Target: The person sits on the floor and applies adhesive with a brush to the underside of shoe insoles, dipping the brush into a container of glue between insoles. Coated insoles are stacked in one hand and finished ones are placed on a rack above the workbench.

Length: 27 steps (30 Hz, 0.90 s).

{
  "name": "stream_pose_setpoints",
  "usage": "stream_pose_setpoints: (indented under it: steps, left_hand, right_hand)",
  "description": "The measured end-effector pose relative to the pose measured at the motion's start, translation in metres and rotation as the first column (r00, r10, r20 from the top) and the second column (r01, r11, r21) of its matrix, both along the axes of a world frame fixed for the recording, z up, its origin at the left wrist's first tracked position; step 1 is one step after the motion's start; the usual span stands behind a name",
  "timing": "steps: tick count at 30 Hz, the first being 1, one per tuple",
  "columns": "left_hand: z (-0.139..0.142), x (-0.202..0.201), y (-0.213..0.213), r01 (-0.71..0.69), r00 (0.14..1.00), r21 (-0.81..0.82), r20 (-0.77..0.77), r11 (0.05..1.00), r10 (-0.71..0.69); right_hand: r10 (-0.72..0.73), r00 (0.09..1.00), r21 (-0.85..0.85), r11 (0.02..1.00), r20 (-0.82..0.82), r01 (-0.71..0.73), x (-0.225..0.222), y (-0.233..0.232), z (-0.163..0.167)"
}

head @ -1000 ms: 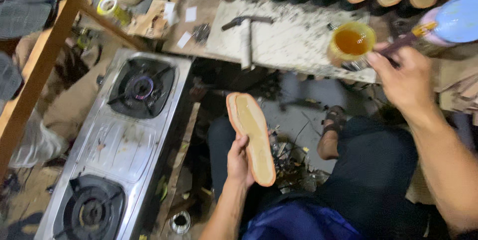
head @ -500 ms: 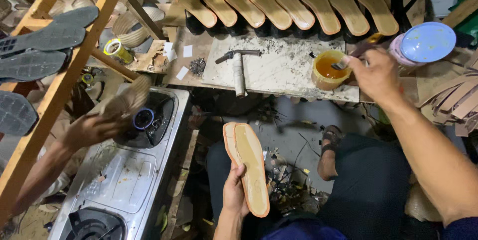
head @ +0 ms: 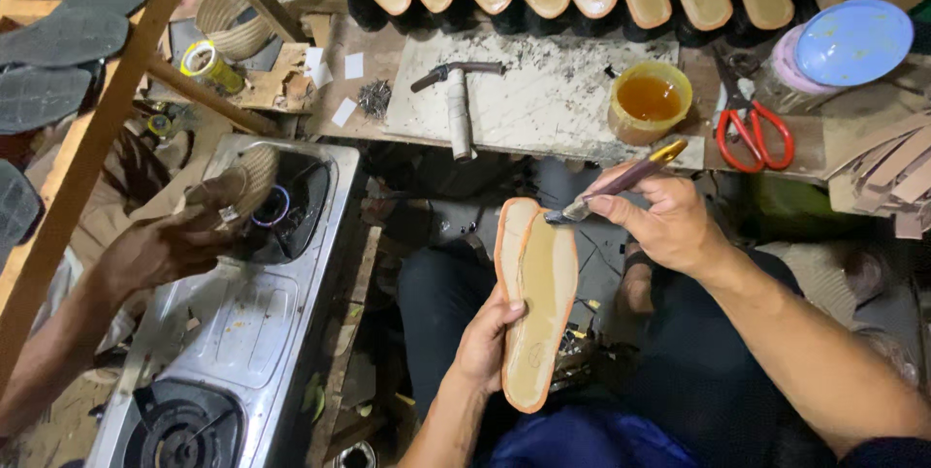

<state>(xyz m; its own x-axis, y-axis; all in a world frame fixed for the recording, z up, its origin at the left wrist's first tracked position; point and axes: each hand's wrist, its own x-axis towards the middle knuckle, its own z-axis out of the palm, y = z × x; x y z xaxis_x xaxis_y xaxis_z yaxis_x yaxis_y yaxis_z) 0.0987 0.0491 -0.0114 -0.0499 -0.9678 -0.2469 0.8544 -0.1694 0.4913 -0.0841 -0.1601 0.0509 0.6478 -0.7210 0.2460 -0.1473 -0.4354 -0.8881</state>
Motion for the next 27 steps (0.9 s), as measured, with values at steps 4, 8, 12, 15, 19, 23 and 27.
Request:
stream_pose_setpoints:
  steps: [4, 8, 12, 15, 19, 23, 27]
  left_hand:
    - [0.000, 0.000, -0.002, -0.046, 0.999, -0.046, 0.020, 0.998, 0.047]
    - [-0.008, 0.001, -0.006, -0.151, 0.988, 0.006, -0.029, 0.988, 0.151]
    - [-0.021, 0.005, -0.012, -0.213, 0.976, 0.048, -0.038, 0.976, 0.215]
    - [-0.031, 0.007, -0.016, -0.296, 0.949, 0.061, -0.099, 0.953, 0.301]
    - [-0.039, 0.013, -0.019, -0.381, 0.912, -0.072, -0.194, 0.922, 0.361]
    - [-0.036, 0.023, -0.021, -0.456, 0.868, 0.025, -0.210, 0.890, 0.451]
    - [-0.026, 0.033, -0.020, -0.495, 0.869, -0.044, -0.054, 0.868, 0.493]
  right_hand:
    - [0.012, 0.995, 0.077, 0.997, -0.102, -0.004, 0.010, 0.007, -0.005]
    - [0.066, 0.974, 0.108, 0.993, -0.216, -0.043, 0.012, 0.033, -0.023]
    - [0.156, 0.974, -0.172, 0.968, -0.164, -0.184, 0.009, 0.061, -0.038]
    - [0.207, 0.972, -0.274, 0.934, -0.110, -0.230, 0.010, 0.081, -0.041]
    - [0.289, 0.957, -0.294, 0.915, -0.007, -0.278, 0.011, 0.105, -0.037]
    - [0.422, 0.906, -0.216, 0.884, -0.008, -0.414, 0.011, 0.113, -0.032]
    - [0.491, 0.867, -0.107, 0.870, 0.091, -0.481, 0.005, 0.108, -0.026]
